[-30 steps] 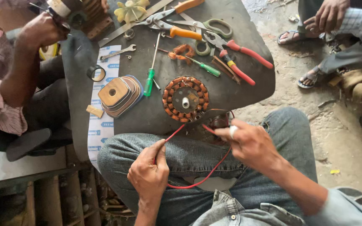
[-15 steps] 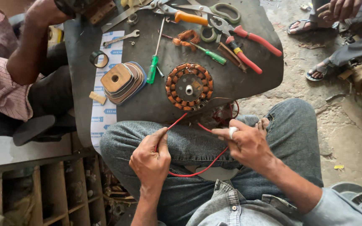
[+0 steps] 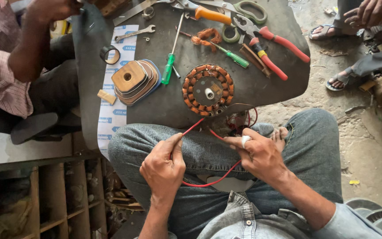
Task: The person repairs an electrical motor stator by stripping wire insulation, twisting and connecting wires, and securing them with tape. They use pliers, a screwdriver, and electrical tape to complete the connections.
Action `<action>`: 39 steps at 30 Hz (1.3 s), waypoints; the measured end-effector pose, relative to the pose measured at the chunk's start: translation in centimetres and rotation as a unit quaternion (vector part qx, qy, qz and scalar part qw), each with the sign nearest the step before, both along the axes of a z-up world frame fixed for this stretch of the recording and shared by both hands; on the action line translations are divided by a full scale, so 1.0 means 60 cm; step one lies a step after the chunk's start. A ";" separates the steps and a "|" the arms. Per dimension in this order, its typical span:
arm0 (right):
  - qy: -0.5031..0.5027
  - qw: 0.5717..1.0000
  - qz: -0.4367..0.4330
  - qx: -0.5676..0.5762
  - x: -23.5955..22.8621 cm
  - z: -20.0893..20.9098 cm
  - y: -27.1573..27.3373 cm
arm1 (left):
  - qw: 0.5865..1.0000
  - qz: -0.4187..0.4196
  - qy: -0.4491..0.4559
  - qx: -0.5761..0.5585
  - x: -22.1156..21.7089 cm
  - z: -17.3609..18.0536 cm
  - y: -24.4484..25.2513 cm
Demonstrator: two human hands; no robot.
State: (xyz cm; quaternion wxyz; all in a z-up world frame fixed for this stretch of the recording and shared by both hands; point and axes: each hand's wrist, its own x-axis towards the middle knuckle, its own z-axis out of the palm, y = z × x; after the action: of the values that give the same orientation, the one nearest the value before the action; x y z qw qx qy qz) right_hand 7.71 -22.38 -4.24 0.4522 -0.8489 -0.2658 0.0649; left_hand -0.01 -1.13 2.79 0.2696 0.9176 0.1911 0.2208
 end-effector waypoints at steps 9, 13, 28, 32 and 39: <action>-0.003 1.000 -0.010 -0.003 0.003 -0.001 0.005 | 1.000 0.005 -0.007 -0.007 0.000 0.000 -0.001; -0.003 1.000 0.003 0.001 0.002 -0.002 0.004 | 1.000 0.001 -0.012 -0.003 0.000 -0.001 -0.001; -0.022 0.997 0.065 0.016 -0.003 0.002 -0.011 | 1.000 0.003 -0.021 0.007 0.002 -0.002 0.000; 0.051 0.997 0.032 0.045 -0.028 0.011 -0.044 | 0.999 -0.013 -0.041 -0.012 -0.020 -0.005 -0.005; 0.443 0.822 -0.107 0.341 -0.079 -0.012 -0.140 | 0.829 -0.053 0.015 -0.556 -0.070 -0.052 -0.064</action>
State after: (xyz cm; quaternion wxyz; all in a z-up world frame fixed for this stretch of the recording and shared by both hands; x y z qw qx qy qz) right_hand 2.99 -30.76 -4.99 0.7857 -0.5440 0.0507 0.2900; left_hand -4.22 -4.95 -0.34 0.7428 0.6245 0.2363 0.0490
